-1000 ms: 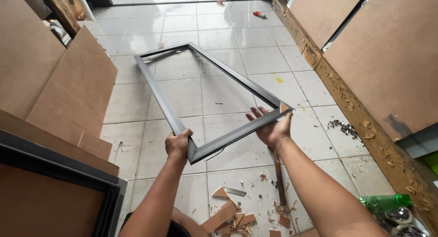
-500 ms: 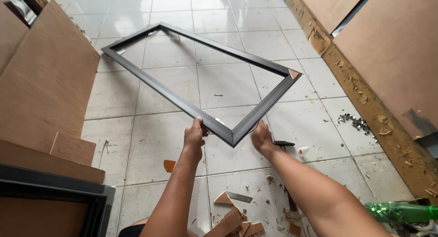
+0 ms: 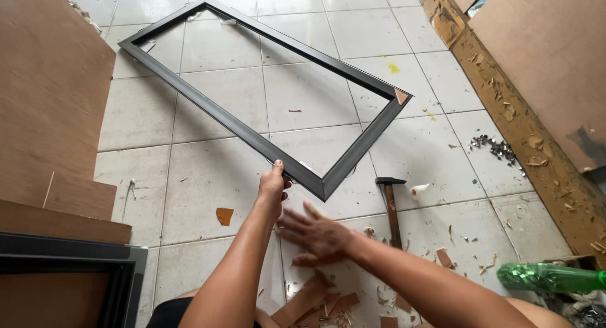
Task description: The person assembles a rectangular picture frame by hand on a tiled floor. They apply glue to the corners and insert small triangular wooden corner pieces to reinforce the joints, using a hammer to tap them into place.
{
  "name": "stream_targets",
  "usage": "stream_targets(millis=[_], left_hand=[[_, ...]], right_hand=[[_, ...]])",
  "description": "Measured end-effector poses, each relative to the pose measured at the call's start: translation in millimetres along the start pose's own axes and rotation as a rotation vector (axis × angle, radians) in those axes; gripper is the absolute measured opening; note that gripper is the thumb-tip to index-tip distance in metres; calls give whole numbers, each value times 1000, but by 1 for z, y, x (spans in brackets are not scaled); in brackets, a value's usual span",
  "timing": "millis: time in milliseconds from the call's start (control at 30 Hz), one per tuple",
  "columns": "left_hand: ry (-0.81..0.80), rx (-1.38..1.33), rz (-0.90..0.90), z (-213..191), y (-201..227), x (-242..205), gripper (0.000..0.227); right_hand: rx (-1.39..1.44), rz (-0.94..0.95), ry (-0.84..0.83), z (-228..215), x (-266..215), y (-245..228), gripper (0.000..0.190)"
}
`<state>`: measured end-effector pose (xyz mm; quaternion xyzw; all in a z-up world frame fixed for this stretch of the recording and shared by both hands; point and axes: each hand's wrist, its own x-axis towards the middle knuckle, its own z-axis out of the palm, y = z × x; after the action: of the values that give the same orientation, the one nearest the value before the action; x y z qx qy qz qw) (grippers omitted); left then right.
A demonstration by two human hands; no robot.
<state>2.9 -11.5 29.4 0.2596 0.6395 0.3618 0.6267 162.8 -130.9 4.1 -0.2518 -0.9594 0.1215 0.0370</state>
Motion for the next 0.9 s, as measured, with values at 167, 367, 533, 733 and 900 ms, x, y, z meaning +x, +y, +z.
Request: stream_targets(millis=[167,367,533,733,900], left_hand=[[13,51,5,-7,-18,28,47],[-34,94,-29,-5,-33,33,62],[-119,110,-80,-5,-39,20,70],[-16,231,176,-13,-35,19,70],[-304,78,73,-6,-27,-7,66]], right_hand=[[896,891,453,31,-37,-11,47],[1531,1403,826,-22,-55,11,62],[1621,1340,785,-13,-51,48,57],[1613,1421,825,-17,-44,43,52],[1677,1397,826,-7,-44,45,47]])
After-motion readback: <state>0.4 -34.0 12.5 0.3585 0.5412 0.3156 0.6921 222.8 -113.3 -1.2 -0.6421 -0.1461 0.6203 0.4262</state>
